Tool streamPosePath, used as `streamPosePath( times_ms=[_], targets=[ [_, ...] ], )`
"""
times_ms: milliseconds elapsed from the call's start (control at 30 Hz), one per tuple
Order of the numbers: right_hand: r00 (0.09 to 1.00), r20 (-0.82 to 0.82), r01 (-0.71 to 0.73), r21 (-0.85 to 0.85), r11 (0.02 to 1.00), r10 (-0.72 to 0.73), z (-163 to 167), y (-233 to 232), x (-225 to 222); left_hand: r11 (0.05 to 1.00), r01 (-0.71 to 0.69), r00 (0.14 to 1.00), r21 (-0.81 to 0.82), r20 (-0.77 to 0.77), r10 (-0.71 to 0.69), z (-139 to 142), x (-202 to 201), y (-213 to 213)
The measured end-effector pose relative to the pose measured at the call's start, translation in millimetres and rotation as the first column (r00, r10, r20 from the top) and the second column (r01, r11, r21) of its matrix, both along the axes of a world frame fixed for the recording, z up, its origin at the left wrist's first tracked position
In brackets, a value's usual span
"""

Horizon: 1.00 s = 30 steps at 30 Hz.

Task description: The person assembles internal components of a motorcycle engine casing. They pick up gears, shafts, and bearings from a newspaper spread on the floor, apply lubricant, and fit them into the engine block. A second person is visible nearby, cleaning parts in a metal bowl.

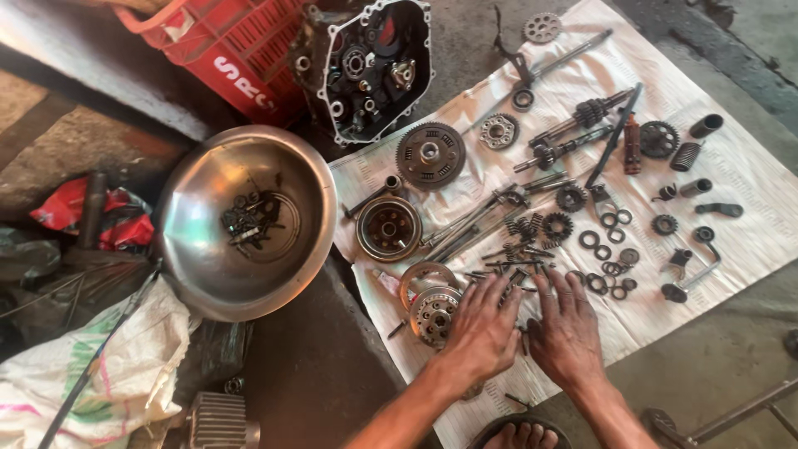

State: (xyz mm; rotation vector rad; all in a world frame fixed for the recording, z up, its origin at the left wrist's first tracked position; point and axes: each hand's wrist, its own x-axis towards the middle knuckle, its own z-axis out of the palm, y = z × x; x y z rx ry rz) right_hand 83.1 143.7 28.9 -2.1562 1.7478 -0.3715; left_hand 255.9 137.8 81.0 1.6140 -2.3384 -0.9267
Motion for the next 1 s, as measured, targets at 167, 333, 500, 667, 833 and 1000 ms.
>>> streamPosePath(
  times_ms=[167, 333, 500, 667, 833, 1000],
  targets=[
    [0.983, -0.149, -0.097, 0.076, 0.992, 0.107, -10, -20, 2, 0.999, 0.040, 0.952, -0.022, 0.305, -0.032, -46, -10, -14],
    [0.959, -0.232, -0.128, 0.171, 0.977, 0.166, -17, -51, 0, 0.997, 0.008, 0.952, 0.081, 0.305, -0.032, -44, -9, -7],
    [0.936, -0.275, -0.152, 0.247, 0.957, 0.219, -23, -54, -5, 0.997, 0.053, 0.949, 0.053, 0.307, -0.067, -37, -10, 5],
    [0.941, -0.288, -0.120, 0.203, 0.972, 0.176, -31, -31, -26, 0.996, 0.087, 0.954, 0.003, 0.286, -0.084, -40, -19, 16],
    [0.975, -0.213, -0.043, 0.089, 0.995, 0.061, -45, -10, -51, 0.990, 0.129, 0.932, 0.061, 0.333, -0.142, -48, -31, 34],
    [0.981, -0.192, 0.015, 0.058, 0.998, -0.004, -54, -6, -72, 0.972, 0.171, 0.927, 0.160, 0.309, -0.214, -60, -45, 51]
  ],
)
